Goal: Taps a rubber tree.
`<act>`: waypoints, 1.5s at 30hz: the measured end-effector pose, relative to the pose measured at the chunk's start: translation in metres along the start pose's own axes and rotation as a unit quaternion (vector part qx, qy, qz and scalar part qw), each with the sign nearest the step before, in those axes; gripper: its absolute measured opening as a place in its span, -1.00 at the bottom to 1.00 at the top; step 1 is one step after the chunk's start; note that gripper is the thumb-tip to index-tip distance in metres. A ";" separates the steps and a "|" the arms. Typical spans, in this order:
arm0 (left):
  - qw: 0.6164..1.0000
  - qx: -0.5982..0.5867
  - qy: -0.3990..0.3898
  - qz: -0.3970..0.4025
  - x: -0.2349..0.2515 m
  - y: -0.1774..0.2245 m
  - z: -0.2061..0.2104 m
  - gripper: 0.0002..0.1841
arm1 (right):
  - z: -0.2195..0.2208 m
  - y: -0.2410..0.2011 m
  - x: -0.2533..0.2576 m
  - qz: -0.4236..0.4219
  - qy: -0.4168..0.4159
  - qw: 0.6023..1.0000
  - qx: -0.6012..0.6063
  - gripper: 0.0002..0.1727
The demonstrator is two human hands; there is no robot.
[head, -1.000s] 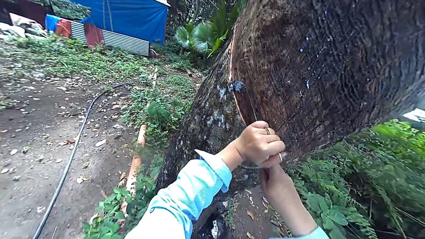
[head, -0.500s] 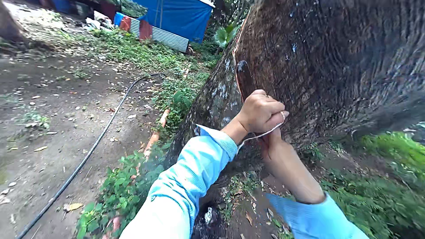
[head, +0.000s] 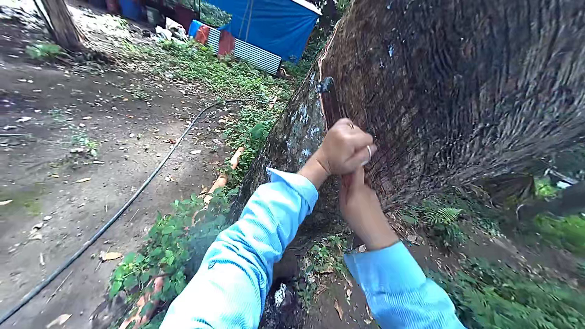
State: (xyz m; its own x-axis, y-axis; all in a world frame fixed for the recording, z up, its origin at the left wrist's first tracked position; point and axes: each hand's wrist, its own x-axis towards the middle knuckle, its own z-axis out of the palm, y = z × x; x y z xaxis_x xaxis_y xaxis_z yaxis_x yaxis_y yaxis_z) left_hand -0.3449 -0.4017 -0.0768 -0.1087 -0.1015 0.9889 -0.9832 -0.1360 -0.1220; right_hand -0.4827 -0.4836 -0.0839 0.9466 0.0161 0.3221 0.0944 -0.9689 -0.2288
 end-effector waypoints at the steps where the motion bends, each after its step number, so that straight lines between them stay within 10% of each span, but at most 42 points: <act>1: 1.000 0.013 0.006 -0.001 -0.008 0.005 0.003 -0.46 | 0.007 0.004 -0.005 0.001 0.001 1.000 0.002 -0.52; 17: 0.999 -0.042 0.002 0.011 -0.018 0.055 0.018 -0.44 | 0.011 0.038 -0.061 -0.069 0.114 0.991 -0.015 -0.58; 31: 0.996 0.077 0.041 -0.004 -0.031 0.033 0.040 -0.43 | 0.014 0.061 -0.026 -0.042 0.011 0.998 -0.041 -0.55; 45: 0.993 0.116 0.000 -0.034 -0.071 0.096 0.081 -0.41 | 0.041 0.125 -0.078 -0.087 0.016 0.996 -0.008 -0.62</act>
State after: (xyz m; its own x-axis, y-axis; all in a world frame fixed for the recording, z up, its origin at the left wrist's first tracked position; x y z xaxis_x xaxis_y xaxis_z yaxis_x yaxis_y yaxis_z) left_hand -0.4193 -0.4874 -0.1656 -0.0432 -0.0849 0.9954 -0.9279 -0.3660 -0.0715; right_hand -0.5325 -0.5958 -0.1754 0.9061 0.1763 0.3846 0.2509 -0.9559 -0.1529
